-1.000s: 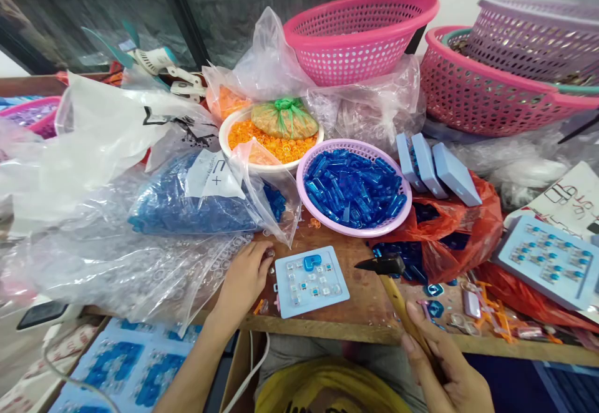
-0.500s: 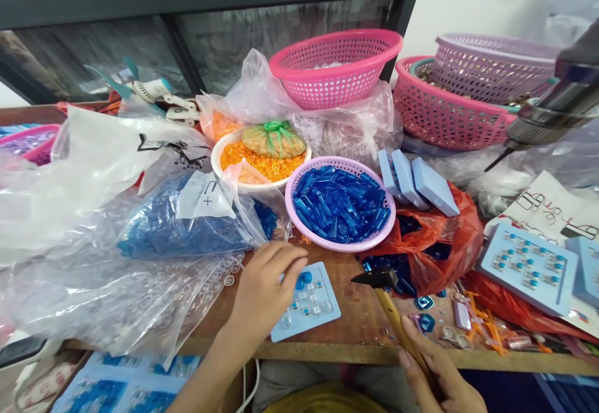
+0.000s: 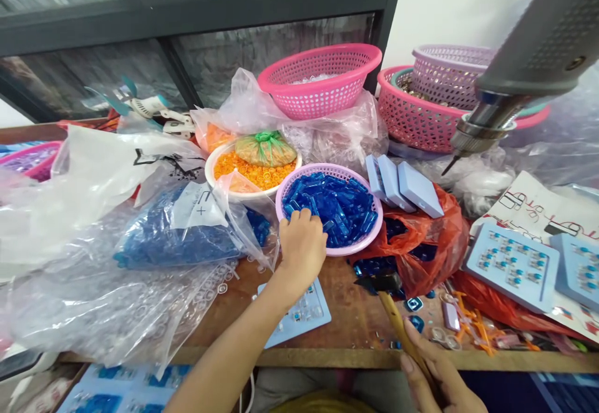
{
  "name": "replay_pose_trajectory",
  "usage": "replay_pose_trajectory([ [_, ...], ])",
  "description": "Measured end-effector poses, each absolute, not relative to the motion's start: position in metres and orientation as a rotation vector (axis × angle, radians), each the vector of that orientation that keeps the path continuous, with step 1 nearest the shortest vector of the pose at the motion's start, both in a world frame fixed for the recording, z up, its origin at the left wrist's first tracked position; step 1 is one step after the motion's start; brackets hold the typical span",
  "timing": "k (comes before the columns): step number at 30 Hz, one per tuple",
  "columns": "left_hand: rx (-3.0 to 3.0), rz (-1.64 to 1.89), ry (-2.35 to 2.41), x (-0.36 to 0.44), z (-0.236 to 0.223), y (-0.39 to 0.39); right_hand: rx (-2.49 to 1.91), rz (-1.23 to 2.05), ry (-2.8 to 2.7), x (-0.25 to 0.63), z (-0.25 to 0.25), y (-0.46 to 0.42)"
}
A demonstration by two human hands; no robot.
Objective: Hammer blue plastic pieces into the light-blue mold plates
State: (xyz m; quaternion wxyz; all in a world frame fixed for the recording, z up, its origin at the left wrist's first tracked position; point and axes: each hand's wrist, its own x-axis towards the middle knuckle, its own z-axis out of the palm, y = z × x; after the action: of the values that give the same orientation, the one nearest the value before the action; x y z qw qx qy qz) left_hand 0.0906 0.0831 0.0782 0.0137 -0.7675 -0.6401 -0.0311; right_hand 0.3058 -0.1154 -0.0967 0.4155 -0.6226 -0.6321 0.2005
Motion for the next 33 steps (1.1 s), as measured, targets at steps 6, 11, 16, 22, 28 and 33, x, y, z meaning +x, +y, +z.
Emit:
replay_pose_trajectory([
  [6,-2.705,-0.719,-1.594,0.028,0.065,0.043,-1.560,0.536,-1.531,0.305,-0.095,-0.116],
  [11,-2.755,-0.542,-1.264,-0.024,0.023,-0.005,-1.565,0.449,-1.599,0.302,-0.086,-0.110],
  [16,-2.620,-0.480,-1.148,-0.032,-0.011,-0.019,-1.499,0.393,-1.680,0.290,-0.070,-0.106],
  [22,-2.511,-0.673,-1.418,-0.014,-0.017,-0.036,-1.506,0.509,-1.642,0.287,-0.073,-0.109],
  [28,-2.448,-0.734,-1.541,-0.001,-0.017,-0.045,-1.572,0.680,-1.503,0.283,-0.077,-0.111],
  [33,-2.487,-0.797,-1.577,-0.006,-0.017,-0.042,-1.580,0.702,-1.407,0.276,-0.074,-0.111],
])
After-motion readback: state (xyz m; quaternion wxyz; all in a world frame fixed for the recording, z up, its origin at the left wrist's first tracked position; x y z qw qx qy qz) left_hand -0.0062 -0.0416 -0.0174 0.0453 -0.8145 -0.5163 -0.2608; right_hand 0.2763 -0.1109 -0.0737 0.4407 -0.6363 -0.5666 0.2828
